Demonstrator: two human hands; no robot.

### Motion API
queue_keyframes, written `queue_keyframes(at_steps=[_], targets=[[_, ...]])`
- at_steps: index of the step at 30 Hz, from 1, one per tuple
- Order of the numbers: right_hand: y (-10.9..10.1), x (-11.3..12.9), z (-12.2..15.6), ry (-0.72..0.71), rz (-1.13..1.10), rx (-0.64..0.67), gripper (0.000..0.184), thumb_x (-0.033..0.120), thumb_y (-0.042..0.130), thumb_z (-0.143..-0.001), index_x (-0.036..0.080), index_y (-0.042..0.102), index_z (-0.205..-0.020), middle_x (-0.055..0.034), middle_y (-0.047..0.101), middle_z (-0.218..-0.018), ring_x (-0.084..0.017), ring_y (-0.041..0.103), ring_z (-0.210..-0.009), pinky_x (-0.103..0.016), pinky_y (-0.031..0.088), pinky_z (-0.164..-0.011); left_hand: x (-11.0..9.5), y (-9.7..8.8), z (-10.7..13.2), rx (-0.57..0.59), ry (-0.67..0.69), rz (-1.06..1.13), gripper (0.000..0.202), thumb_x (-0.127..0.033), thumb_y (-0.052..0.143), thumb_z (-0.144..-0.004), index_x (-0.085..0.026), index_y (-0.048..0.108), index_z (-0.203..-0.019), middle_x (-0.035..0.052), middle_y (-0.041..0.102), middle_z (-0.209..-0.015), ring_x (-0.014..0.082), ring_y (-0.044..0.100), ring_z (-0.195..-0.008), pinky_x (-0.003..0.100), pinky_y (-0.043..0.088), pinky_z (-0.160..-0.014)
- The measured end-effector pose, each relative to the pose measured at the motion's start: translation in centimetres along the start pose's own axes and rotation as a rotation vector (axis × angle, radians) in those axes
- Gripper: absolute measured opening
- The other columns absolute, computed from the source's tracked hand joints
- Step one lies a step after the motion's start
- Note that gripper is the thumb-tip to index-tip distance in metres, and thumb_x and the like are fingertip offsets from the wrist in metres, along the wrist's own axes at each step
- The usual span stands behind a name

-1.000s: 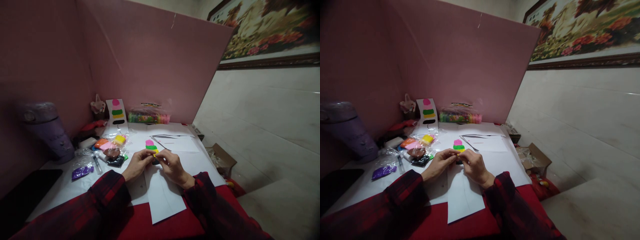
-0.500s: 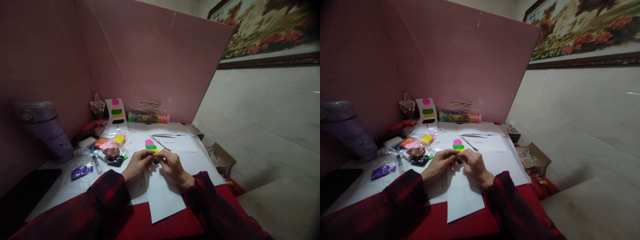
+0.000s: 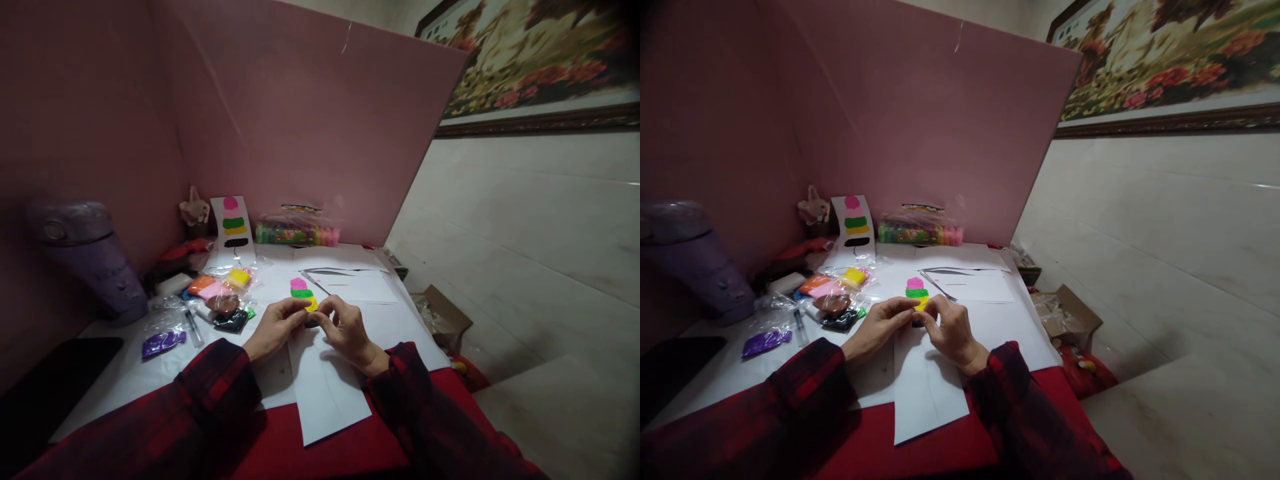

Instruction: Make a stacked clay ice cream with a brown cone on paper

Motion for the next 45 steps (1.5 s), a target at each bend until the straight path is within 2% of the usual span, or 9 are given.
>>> queue_keyframes(at_steps=[5,12,15,19,26,30,33,40,45], targets=[[0.02,-0.1,0.08,0.011,0.041,-0.003,0.013,0.025,0.052,-0.091,0.02,0.052,-0.079,0.001,0.059,-0.065,-0.011,0.051,-0.05,-0.022,0.039,-0.048,0.32,-0.12,-0.21,-0.015,0.025,0.059,0.03,-0.027,0.079,-0.06,-0.014,0.059,-0.078,-0.0037,0.052,-0.064,0.0068,0.047,-0.051,0.02,0.038,-0.047],[-0.18,0.24,0.0,0.0,-0.019,0.036,0.017,0.021,0.046,-0.095,0.02,0.055,-0.08,0.0006,0.06,-0.066,-0.011,0.055,-0.055,-0.022,0.044,-0.055,-0.09,-0.07,-0.03,-0.011,0.01,-0.122,0.04,-0.05,0.056,-0.082,-0.01,0.063,-0.082,-0.0023,0.051,-0.055,0.0074,0.043,-0.042,0.022,0.032,-0.041],[-0.21,0.34,-0.11,-0.038,-0.01,0.041,0.016,0.021,0.048,-0.093,0.019,0.058,-0.081,-0.0014,0.061,-0.069,-0.012,0.057,-0.059,-0.023,0.044,-0.058,-0.02,-0.12,-0.1,-0.003,0.018,-0.057,0.038,-0.043,0.067,-0.074,-0.01,0.064,-0.093,-0.0003,0.057,-0.063,0.0095,0.05,-0.05,0.023,0.04,-0.048],[-0.07,0.21,-0.11,-0.053,0.01,0.049,0.015,0.02,0.05,-0.093,0.018,0.06,-0.082,-0.0032,0.063,-0.071,-0.014,0.058,-0.062,-0.025,0.044,-0.06,0.19,-0.2,-0.19,-0.003,0.037,0.001,0.032,-0.033,0.077,-0.063,-0.013,0.062,-0.083,-0.0028,0.053,-0.063,0.0077,0.047,-0.051,0.021,0.038,-0.047],[-0.07,0.23,-0.04,-0.075,0.026,0.047,0.015,0.02,0.051,-0.092,0.017,0.062,-0.082,-0.0035,0.064,-0.071,-0.014,0.058,-0.061,-0.025,0.043,-0.059,0.15,-0.2,-0.05,-0.02,0.024,-0.139,0.039,-0.05,0.054,-0.083,-0.012,0.058,-0.074,-0.0044,0.047,-0.05,0.0059,0.039,-0.04,0.02,0.028,-0.039],[-0.06,0.22,-0.08,-0.067,0.018,0.057,0.015,0.019,0.05,-0.092,0.017,0.062,-0.083,-0.0043,0.065,-0.072,-0.014,0.059,-0.064,-0.025,0.045,-0.061,0.15,-0.15,-0.11,-0.029,0.019,-0.029,0.034,-0.039,0.067,-0.074,-0.011,0.062,-0.092,0.0003,0.059,-0.067,0.0086,0.051,-0.051,0.021,0.04,-0.045],[-0.06,0.14,-0.05,-0.061,0.02,0.052,0.014,0.019,0.051,-0.092,0.017,0.062,-0.084,-0.0045,0.066,-0.074,-0.014,0.06,-0.066,-0.026,0.045,-0.062,0.24,-0.14,-0.16,-0.035,0.025,0.047,0.036,-0.03,0.076,-0.062,-0.014,0.061,-0.09,-0.001,0.057,-0.071,0.0092,0.052,-0.054,0.021,0.043,-0.046],[-0.4,-0.01,0.04,0.045,0.008,-0.087,0.014,0.022,0.052,-0.092,0.018,0.061,-0.082,-0.0018,0.063,-0.069,-0.011,0.056,-0.056,-0.023,0.043,-0.054,0.26,-0.48,-0.27,-0.168,0.017,-0.082,0.035,-0.048,0.062,-0.078,-0.013,0.057,-0.074,-0.0039,0.05,-0.055,0.006,0.043,-0.04,0.019,0.033,-0.038],[-0.54,0.02,0.07,0.11,-0.012,-0.128,0.016,0.023,0.051,-0.093,0.018,0.061,-0.083,-0.0004,0.061,-0.066,-0.01,0.055,-0.052,-0.021,0.043,-0.051,0.39,-0.8,-0.42,-0.263,0.047,-0.065,0.033,-0.044,0.06,-0.08,-0.012,0.063,-0.088,-0.0023,0.054,-0.062,0.0069,0.046,-0.044,0.02,0.035,-0.04]])
Point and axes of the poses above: each hand's wrist, its own z-axis away from the middle knuckle, its own y-axis out of the palm, x = y × z, the point moved 1 cm from there along -z, towards the middle knuckle
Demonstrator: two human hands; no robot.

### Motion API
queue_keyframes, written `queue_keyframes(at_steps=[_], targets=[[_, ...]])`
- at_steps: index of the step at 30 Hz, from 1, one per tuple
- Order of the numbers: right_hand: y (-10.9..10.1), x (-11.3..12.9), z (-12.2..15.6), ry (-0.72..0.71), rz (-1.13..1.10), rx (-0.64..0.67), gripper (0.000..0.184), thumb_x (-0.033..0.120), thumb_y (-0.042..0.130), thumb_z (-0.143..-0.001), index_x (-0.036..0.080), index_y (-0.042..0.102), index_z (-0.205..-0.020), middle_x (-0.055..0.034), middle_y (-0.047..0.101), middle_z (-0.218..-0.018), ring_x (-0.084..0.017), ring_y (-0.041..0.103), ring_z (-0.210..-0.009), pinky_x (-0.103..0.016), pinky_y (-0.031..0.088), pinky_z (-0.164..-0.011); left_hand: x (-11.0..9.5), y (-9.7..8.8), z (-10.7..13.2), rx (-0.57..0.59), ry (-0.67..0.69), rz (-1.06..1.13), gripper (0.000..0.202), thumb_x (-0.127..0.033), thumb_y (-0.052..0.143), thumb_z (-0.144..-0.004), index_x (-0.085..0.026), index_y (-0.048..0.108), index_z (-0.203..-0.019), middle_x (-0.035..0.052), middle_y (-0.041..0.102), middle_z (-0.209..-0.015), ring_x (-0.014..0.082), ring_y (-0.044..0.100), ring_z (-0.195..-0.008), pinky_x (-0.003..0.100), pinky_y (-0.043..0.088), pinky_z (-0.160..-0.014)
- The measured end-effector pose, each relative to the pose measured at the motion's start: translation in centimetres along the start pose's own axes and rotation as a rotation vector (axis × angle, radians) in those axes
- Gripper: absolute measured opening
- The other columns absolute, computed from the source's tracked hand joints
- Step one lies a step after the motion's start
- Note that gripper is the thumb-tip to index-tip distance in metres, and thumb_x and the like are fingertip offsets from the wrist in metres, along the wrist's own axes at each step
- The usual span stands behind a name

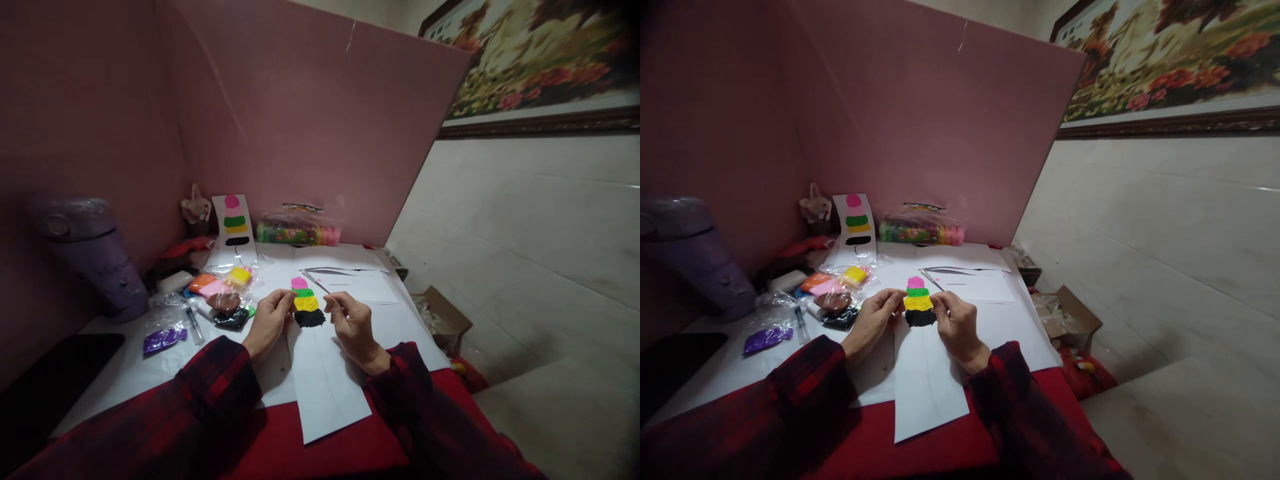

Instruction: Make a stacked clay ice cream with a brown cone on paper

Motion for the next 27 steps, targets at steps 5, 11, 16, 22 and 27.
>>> queue_keyframes(at_steps=[5,11,16,22,27], targets=[[0.0,0.11,-0.03,0.005,-0.006,0.013,0.017,0.024,0.049,-0.094,0.018,0.061,-0.084,-0.0003,0.061,-0.067,-0.009,0.054,-0.05,-0.021,0.043,-0.049,0.34,-0.03,-0.09,0.007,0.007,0.084,0.034,-0.028,0.073,-0.065,-0.014,0.06,-0.093,0.0007,0.06,-0.078,0.01,0.055,-0.056,0.02,0.042,-0.042],[0.06,0.09,0.0,0.004,-0.006,0.02,0.018,0.025,0.05,-0.093,0.018,0.061,-0.081,-0.0003,0.061,-0.065,-0.01,0.054,-0.05,-0.021,0.043,-0.048,0.19,0.06,0.02,0.022,-0.003,0.024,0.028,-0.04,0.066,-0.075,-0.014,0.055,-0.076,-0.0048,0.051,-0.058,0.0055,0.044,-0.041,0.018,0.034,-0.038],[0.11,0.08,0.0,0.004,-0.021,0.04,0.019,0.026,0.05,-0.093,0.019,0.061,-0.079,-0.0015,0.062,-0.066,-0.011,0.056,-0.051,-0.022,0.044,-0.048,-0.38,0.28,0.29,0.086,-0.024,0.039,0.029,-0.04,0.065,-0.076,-0.012,0.062,-0.084,-0.0017,0.056,-0.059,0.0074,0.047,-0.043,0.02,0.036,-0.04],[0.14,0.11,-0.05,-0.04,0.0,0.055,0.019,0.025,0.05,-0.092,0.019,0.06,-0.078,-0.0018,0.063,-0.066,-0.012,0.056,-0.053,-0.023,0.044,-0.05,-0.47,0.55,0.39,0.148,-0.022,0.122,0.025,-0.024,0.075,-0.062,-0.014,0.062,-0.081,0.0,0.058,-0.069,0.0092,0.052,-0.051,0.021,0.042,-0.043],[0.2,0.23,-0.06,-0.108,0.004,0.099,0.016,0.021,0.051,-0.092,0.019,0.06,-0.079,-0.0024,0.064,-0.069,-0.012,0.057,-0.054,-0.023,0.044,-0.053,-0.16,0.42,0.39,0.162,-0.01,0.043,0.028,-0.037,0.073,-0.07,-0.015,0.056,-0.075,-0.0024,0.054,-0.062,0.007,0.047,-0.046,0.019,0.036,-0.039]])
Point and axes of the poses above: each hand's wrist, its own z-axis away from the middle knuckle, its own y-axis out of the palm, x = y × z, the point moved 1 cm from there along -z, towards the middle knuckle
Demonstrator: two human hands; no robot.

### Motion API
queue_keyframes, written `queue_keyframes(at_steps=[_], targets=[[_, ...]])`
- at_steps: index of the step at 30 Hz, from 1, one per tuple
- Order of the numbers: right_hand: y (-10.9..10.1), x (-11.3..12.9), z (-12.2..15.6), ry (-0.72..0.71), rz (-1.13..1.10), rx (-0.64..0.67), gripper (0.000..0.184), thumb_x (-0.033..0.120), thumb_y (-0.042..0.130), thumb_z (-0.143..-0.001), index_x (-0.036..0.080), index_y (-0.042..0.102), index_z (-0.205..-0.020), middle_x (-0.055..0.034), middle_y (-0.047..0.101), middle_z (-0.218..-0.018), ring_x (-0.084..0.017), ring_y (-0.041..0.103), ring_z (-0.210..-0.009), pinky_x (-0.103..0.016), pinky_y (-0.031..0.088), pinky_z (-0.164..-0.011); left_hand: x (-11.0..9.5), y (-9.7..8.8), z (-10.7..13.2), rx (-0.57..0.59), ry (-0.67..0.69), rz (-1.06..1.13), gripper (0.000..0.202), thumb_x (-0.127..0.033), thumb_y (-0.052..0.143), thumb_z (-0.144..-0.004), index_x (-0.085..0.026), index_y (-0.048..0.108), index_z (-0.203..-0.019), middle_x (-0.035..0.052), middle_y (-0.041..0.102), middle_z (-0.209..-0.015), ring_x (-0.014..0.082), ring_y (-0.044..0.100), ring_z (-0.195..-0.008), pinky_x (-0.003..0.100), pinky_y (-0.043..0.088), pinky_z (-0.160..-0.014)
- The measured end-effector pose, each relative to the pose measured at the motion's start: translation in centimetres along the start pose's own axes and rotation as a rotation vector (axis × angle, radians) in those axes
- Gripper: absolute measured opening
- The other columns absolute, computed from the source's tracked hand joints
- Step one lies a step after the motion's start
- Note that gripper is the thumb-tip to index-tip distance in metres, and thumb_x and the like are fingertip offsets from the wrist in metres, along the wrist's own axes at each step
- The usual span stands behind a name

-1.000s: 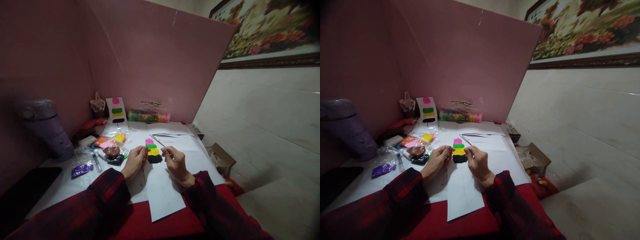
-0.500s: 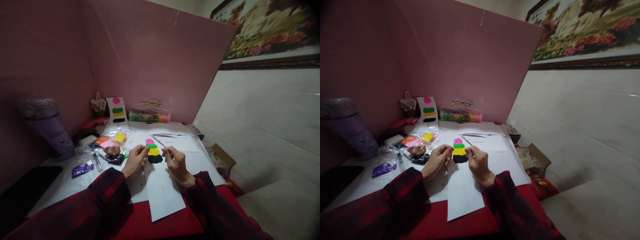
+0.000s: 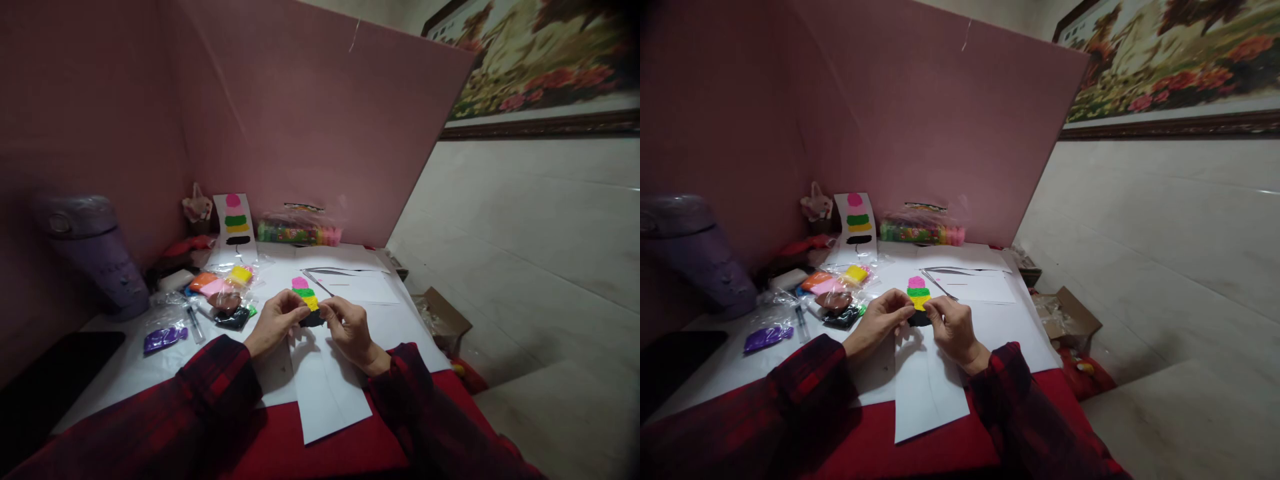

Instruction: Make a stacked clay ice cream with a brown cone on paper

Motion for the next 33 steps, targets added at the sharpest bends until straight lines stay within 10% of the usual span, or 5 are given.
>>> queue_keyframes(at_steps=[33], targets=[[0.28,-0.13,0.06,-0.063,-0.023,0.082,0.008,0.019,0.056,-0.089,0.02,0.062,-0.094,-0.0034,0.065,-0.078,-0.014,0.06,-0.068,-0.026,0.048,-0.059,-0.15,0.21,0.2,0.1,-0.016,0.1,0.04,-0.041,0.075,-0.069,-0.013,0.063,-0.095,0.0045,0.063,-0.074,0.012,0.056,-0.057,0.022,0.044,-0.045]])
Point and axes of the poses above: each hand's wrist, its own z-axis away from the middle knuckle, its own y-axis out of the palm, x = y × z, the point moved 1 cm from there along -z, towards the middle knuckle
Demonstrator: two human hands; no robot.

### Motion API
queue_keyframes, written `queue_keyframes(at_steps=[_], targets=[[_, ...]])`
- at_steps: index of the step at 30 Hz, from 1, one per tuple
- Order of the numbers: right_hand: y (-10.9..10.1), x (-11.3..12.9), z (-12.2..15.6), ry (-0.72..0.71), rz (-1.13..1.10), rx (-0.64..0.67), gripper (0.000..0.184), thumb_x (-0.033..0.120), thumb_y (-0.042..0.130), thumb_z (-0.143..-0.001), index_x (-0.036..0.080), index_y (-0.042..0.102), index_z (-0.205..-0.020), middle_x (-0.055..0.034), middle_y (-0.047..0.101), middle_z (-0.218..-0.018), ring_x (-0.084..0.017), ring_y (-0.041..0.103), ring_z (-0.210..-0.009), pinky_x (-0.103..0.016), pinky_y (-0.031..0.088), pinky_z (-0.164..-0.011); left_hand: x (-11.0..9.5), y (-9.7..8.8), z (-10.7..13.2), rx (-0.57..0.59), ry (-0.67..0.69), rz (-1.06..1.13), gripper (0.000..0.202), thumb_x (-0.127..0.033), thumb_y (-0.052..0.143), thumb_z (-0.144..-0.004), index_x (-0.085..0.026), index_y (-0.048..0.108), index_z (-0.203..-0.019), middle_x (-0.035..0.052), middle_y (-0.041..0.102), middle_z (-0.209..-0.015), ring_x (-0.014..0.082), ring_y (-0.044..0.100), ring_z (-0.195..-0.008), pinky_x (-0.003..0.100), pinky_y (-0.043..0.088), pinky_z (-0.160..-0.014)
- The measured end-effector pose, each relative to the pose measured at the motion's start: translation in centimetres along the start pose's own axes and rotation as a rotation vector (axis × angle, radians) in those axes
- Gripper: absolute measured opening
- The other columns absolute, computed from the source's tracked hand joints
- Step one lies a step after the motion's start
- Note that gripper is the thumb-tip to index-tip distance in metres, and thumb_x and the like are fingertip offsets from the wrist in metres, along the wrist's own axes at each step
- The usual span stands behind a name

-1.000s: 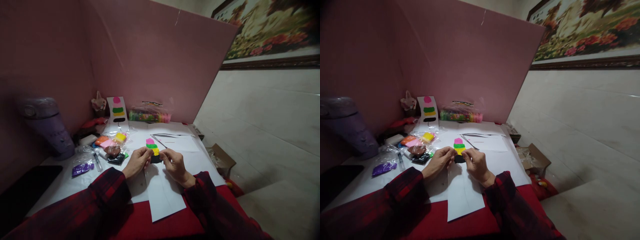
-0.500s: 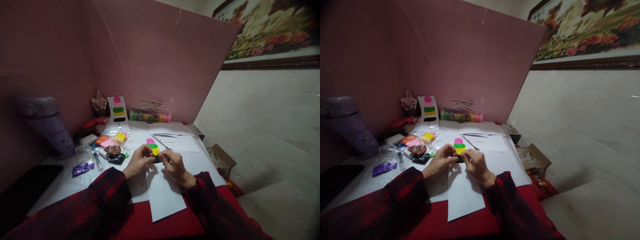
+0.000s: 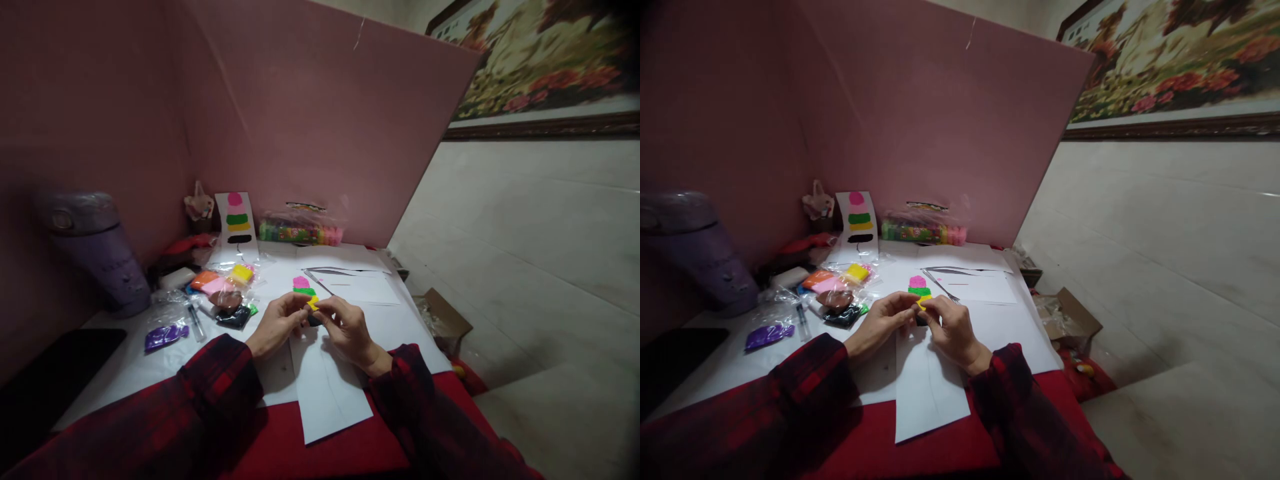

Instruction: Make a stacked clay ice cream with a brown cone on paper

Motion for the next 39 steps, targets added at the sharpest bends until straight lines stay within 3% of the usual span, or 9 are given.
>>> queue_keyframes(at_steps=[11,17,24,28,31,34,39], targets=[[0.2,-0.2,0.0,-0.033,-0.013,0.071,0.019,0.014,0.059,-0.085,0.021,0.059,-0.102,-0.0036,0.062,-0.085,-0.014,0.055,-0.068,-0.027,0.048,-0.059,0.2,-0.2,0.1,0.02,0.003,-0.066,0.041,-0.041,0.07,-0.075,-0.013,0.058,-0.102,0.0001,0.059,-0.069,0.0091,0.053,-0.053,0.02,0.04,-0.043],[0.1,0.1,0.0,-0.029,-0.029,0.108,0.014,0.014,0.057,-0.086,0.021,0.061,-0.098,-0.003,0.063,-0.083,-0.014,0.055,-0.069,-0.027,0.048,-0.063,0.3,-0.1,0.1,0.023,-0.003,-0.099,0.04,-0.043,0.068,-0.076,-0.012,0.059,-0.1,-0.0004,0.058,-0.066,0.0095,0.052,-0.052,0.02,0.04,-0.043],[-0.1,0.1,-0.1,0.099,0.019,-0.028,0.007,0.018,0.058,-0.088,0.02,0.062,-0.093,-0.0032,0.065,-0.083,-0.013,0.058,-0.068,-0.025,0.047,-0.06,0.2,-0.3,-0.1,-0.086,0.031,-0.189,0.031,-0.039,0.056,-0.084,-0.01,0.058,-0.096,0.0031,0.062,-0.069,0.0108,0.054,-0.056,0.022,0.042,-0.048],[-0.3,0.1,-0.2,0.161,0.052,-0.097,0.006,0.02,0.058,-0.088,0.02,0.063,-0.091,-0.0025,0.066,-0.084,-0.013,0.058,-0.066,-0.025,0.047,-0.059,0.0,-0.6,0.1,-0.125,0.205,-0.501,0.021,-0.028,0.055,-0.084,-0.012,0.061,-0.095,0.0061,0.065,-0.079,0.0142,0.058,-0.066,0.025,0.044,-0.055],[-0.3,0.2,-0.3,0.202,0.075,-0.138,0.006,0.021,0.058,-0.088,0.02,0.063,-0.091,-0.0022,0.066,-0.083,-0.013,0.059,-0.067,-0.025,0.047,-0.059,-0.2,-0.2,0.7,-0.023,0.399,-0.698,0.014,-0.024,0.058,-0.083,-0.014,0.064,-0.09,0.0057,0.065,-0.081,0.0154,0.058,-0.073,0.026,0.045,-0.062],[-0.3,0.1,-0.3,0.236,0.081,-0.155,0.006,0.021,0.058,-0.088,0.02,0.063,-0.091,-0.002,0.067,-0.082,-0.013,0.06,-0.068,-0.026,0.047,-0.06,-0.4,1.0,1.8,0.215,0.689,-0.961,0.016,-0.024,0.052,-0.089,-0.016,0.062,-0.081,0.0031,0.063,-0.073,0.0127,0.057,-0.064,0.024,0.042,-0.057],[-0.3,0.0,-0.2,0.272,0.088,-0.154,0.007,0.023,0.058,-0.088,0.02,0.063,-0.091,-0.0023,0.068,-0.084,-0.014,0.061,-0.068,-0.026,0.047,-0.06,-0.6,3.4,4.0,0.474,0.91,-1.166,0.031,-0.043,0.047,-0.091,-0.016,0.061,-0.089,0.0031,0.062,-0.075,0.0133,0.053,-0.058,0.027,0.032,-0.046]])
Point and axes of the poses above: each hand's wrist, its own z-axis away from the middle knuckle, its own y-axis out of the palm, x = y × z, the point moved 1 cm from there along -z, towards the middle knuckle
